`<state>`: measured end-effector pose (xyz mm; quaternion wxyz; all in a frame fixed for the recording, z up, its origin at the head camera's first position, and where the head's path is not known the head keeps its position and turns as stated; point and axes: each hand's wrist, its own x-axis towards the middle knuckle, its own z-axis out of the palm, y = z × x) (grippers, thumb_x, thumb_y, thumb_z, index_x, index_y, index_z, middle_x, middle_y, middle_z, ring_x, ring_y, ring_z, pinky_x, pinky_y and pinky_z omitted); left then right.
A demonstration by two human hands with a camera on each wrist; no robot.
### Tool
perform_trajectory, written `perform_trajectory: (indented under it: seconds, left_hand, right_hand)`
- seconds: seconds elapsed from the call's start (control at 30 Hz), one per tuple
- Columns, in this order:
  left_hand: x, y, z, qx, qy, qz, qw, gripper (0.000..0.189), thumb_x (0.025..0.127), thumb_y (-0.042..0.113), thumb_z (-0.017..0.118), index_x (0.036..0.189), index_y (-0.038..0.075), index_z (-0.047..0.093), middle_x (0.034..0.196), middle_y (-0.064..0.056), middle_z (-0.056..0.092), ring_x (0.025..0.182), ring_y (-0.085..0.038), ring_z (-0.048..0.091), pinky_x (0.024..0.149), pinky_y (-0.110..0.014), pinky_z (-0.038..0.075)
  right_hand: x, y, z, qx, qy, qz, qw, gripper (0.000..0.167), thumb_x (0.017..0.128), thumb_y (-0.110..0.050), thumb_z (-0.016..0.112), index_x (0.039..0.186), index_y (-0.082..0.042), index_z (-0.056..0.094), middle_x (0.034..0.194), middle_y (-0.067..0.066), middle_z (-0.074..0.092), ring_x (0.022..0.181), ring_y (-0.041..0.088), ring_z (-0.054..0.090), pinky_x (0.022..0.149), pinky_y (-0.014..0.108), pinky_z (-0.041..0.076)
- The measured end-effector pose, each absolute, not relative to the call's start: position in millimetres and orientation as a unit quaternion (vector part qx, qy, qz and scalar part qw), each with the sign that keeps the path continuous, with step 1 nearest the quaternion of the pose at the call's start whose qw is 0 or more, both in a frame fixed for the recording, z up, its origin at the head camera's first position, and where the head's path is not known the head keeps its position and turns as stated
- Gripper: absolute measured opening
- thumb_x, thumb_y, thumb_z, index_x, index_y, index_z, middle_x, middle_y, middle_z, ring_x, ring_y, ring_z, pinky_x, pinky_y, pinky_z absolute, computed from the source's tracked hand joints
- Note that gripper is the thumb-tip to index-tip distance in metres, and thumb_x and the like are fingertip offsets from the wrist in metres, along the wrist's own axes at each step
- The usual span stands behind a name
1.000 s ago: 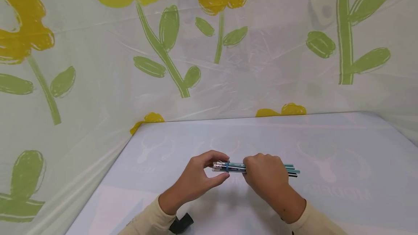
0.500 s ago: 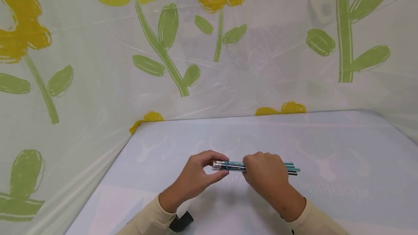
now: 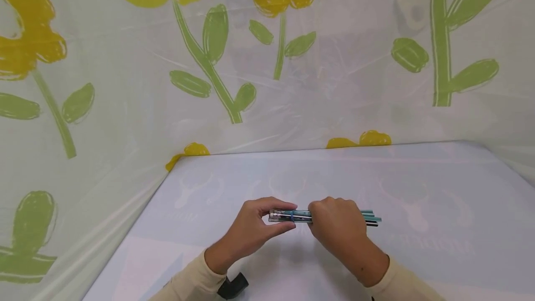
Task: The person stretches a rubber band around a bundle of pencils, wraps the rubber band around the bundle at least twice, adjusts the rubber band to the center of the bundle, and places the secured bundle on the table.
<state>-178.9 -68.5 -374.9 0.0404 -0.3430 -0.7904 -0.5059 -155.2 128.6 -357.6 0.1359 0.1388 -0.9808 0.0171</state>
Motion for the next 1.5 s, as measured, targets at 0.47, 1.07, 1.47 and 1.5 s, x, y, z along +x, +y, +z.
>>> perform_trajectory:
  seconds: [0.47,1.07,1.47,1.5]
  left_hand:
    - [-173.8,-62.6,-379.3,-0.361,-0.777,-0.515,0.018,0.031,0.084,0.018,0.081,0.115,0.014,0.075,0.11,0.001,0.075,0.095,0.001,0.069,0.079,-0.02,0.058]
    - [-181.3,-69.9,-374.1,-0.363,-0.799,-0.476,0.066,0.021,0.087,0.015,0.078,0.107,0.014,0.07,0.099,0.005,0.074,0.086,0.001,0.066,0.081,-0.021,0.055]
    - [-176.8,-66.1,-378.4,-0.366,-0.778,-0.508,0.047,0.024,0.085,0.014,0.08,0.108,0.013,0.073,0.104,0.002,0.074,0.09,0.0,0.067,0.078,-0.02,0.057]
    - [-176.7,-65.7,-379.2,-0.369,-0.776,-0.509,0.047,0.024,0.086,0.014,0.08,0.108,0.012,0.072,0.104,0.001,0.074,0.09,0.0,0.068,0.078,-0.02,0.058]
  right_hand:
    - [-152.8,121.7,-359.4,0.15,-0.98,0.014,0.128,0.011,0.076,-0.018,0.083,0.074,-0.015,0.072,0.056,-0.007,0.058,0.047,0.011,0.038,0.045,0.025,0.032]
    - [-157.4,129.7,-359.4,0.136,-0.982,0.021,0.132,0.017,0.077,-0.018,0.082,0.068,-0.016,0.067,0.052,-0.008,0.047,0.048,0.011,0.038,0.045,0.026,0.031]
    - [-154.1,124.6,-358.7,0.14,-0.983,0.013,0.118,0.012,0.078,-0.02,0.083,0.073,-0.016,0.073,0.054,-0.008,0.053,0.048,0.012,0.04,0.046,0.025,0.033]
    - [-153.8,124.1,-358.6,0.141,-0.983,0.013,0.116,0.012,0.078,-0.02,0.083,0.074,-0.016,0.073,0.054,-0.008,0.053,0.048,0.012,0.04,0.046,0.025,0.033]
